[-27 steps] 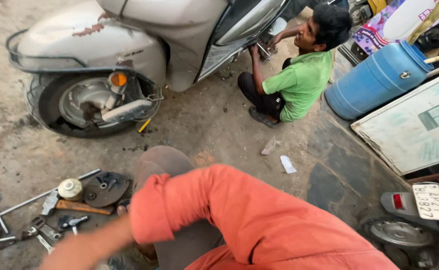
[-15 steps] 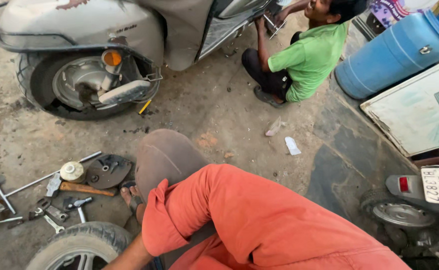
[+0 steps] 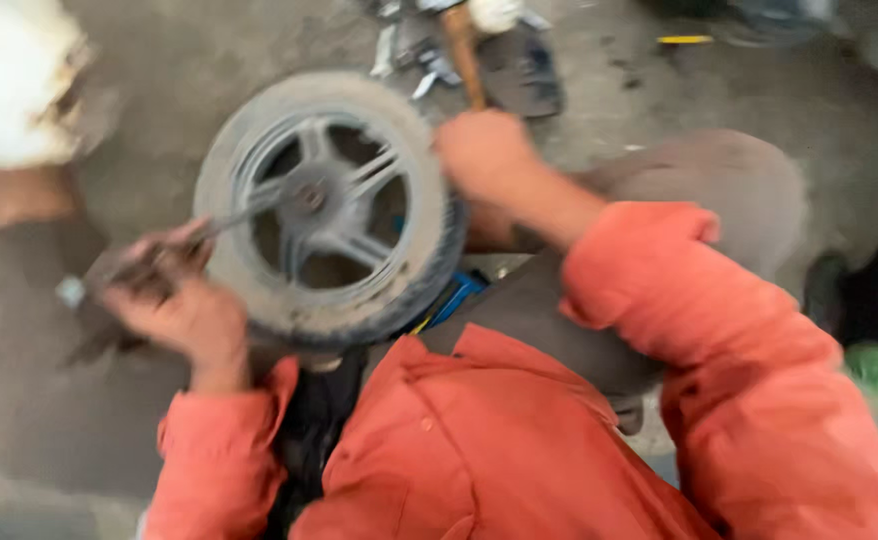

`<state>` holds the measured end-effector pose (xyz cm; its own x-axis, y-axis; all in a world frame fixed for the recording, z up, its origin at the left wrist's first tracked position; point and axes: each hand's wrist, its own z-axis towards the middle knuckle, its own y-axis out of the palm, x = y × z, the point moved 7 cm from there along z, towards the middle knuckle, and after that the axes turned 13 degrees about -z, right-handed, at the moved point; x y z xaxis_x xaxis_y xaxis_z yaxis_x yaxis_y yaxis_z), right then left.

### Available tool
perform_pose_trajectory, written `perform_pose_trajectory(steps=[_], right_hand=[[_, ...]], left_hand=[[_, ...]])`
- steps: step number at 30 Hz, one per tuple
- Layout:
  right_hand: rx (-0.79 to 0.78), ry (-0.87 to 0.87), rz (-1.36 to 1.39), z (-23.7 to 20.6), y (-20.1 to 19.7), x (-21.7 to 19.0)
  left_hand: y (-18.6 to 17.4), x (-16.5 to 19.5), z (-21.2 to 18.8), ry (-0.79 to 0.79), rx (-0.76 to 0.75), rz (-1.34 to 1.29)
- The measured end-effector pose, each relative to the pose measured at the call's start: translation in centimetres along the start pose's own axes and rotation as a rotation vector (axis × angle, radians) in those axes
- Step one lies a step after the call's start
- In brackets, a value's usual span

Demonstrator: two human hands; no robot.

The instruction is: The person removes a motorcycle wheel, uses a hammer and punch to drive out a bearing from the hub, and then cleans the brake assembly with a rag. The person then uses a hammer to tap a metal part on the brake assembly.

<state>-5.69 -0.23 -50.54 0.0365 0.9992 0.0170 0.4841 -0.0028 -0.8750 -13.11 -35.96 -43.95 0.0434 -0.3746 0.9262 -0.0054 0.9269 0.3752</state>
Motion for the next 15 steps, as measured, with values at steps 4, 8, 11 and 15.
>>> perform_pose_trajectory(steps=[4, 8, 11, 15], right_hand=[[0.07, 0.078, 0.016, 2.6, 0.2, 3.1], [0.073, 0.042, -0.012, 3.9, 0.0, 0.5], [0.039, 0.046, 0.062, 4.0, 0.6, -0.7], [-0.003, 0.065, 0.073, 4.1, 0.7, -1.3]], left_hand=[[-0.8, -3.3, -1.5, -0.054, -0.207, 0.107], [0.5, -4.3, 0.1, -0.071, -0.237, 0.088], [1.3, -3.8, 1.5, -0.062, -0.277, 0.135], [3.2, -3.7, 3.6, -0.002, -0.359, 0.315]])
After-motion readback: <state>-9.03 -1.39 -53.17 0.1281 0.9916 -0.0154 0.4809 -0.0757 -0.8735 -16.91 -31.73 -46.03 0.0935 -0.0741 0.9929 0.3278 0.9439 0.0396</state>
